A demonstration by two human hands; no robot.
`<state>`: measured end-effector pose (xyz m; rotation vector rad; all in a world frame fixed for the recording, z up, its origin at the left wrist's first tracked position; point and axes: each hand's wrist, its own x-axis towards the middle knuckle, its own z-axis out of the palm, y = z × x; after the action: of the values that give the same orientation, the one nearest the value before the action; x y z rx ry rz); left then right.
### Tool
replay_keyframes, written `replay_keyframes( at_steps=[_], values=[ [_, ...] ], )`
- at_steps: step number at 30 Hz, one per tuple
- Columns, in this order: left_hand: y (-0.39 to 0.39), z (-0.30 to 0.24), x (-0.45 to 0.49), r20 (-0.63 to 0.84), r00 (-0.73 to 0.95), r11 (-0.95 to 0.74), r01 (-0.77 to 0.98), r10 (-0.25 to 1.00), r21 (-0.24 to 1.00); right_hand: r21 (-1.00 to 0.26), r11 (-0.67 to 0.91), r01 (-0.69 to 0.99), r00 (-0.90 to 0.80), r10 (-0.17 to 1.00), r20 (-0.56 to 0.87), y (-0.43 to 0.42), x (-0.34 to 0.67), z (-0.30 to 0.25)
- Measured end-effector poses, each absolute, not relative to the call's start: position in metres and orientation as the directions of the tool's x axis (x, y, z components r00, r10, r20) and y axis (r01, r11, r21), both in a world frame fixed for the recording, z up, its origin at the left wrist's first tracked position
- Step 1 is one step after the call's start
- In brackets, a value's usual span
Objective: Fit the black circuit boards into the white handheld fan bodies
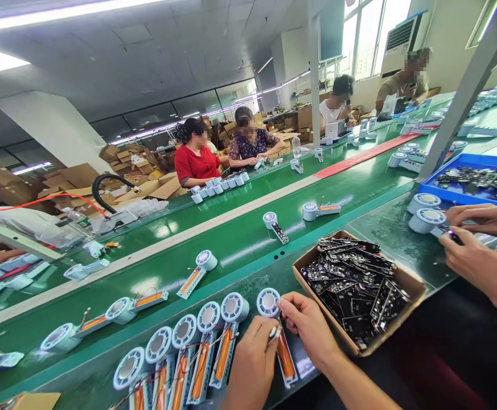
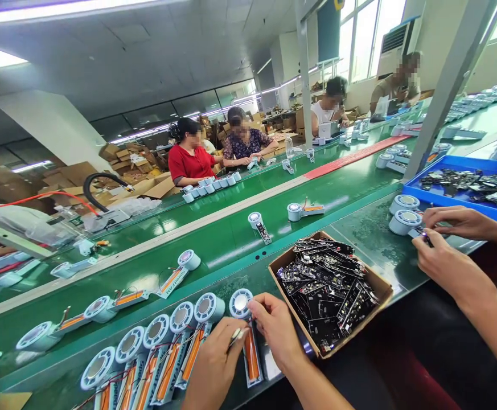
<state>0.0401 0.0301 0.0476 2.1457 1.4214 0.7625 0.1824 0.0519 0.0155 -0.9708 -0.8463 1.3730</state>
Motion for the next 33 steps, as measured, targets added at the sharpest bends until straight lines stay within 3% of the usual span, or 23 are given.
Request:
replay_keyframes(
  at_steps=[1,3,6,9,13,21,29,33],
  values=[
    [0.026,0.04,0.037,0.192,0.196,-0.272,0.593,0.962,0.758,-0.923,-0.027,-0.384,0.037,0.998,-0.045,0.049,0.184,0.016],
    [0.016,0.024,0.032,0.041,-0.006,-0.035,0.428,0.999,0.903,-0.934,0.009,-0.357,0.029,1.0,-0.002,0.04,0.188,0.015],
    [0.007,0.004,0.03,-0.185,-0.08,0.2,0.246,0.979,0.949,-0.975,0.206,-0.084,0.009,0.979,0.205,0.025,0.19,0.013],
    [0.006,-0.003,0.032,-0.214,-0.062,0.223,0.231,0.975,0.947,-0.82,0.459,0.341,-0.106,0.886,0.452,0.014,0.184,0.007],
    [0.008,-0.001,0.032,-0.205,-0.034,0.206,0.296,0.978,0.933,-0.598,0.526,0.605,-0.143,0.81,0.569,0.01,0.176,0.004],
    [0.008,0.01,0.031,-0.242,0.053,0.225,0.225,0.969,0.948,-0.52,0.498,0.693,-0.149,0.806,0.573,0.01,0.17,0.009],
    [-0.003,0.017,0.025,-0.396,0.065,0.396,0.016,0.916,0.918,-0.519,0.523,0.676,-0.162,0.793,0.587,0.011,0.17,0.005],
    [-0.007,0.017,0.024,-0.411,0.204,0.428,-0.049,0.888,0.902,-0.486,0.549,0.68,-0.232,0.79,0.567,0.013,0.173,0.004]
  ],
)
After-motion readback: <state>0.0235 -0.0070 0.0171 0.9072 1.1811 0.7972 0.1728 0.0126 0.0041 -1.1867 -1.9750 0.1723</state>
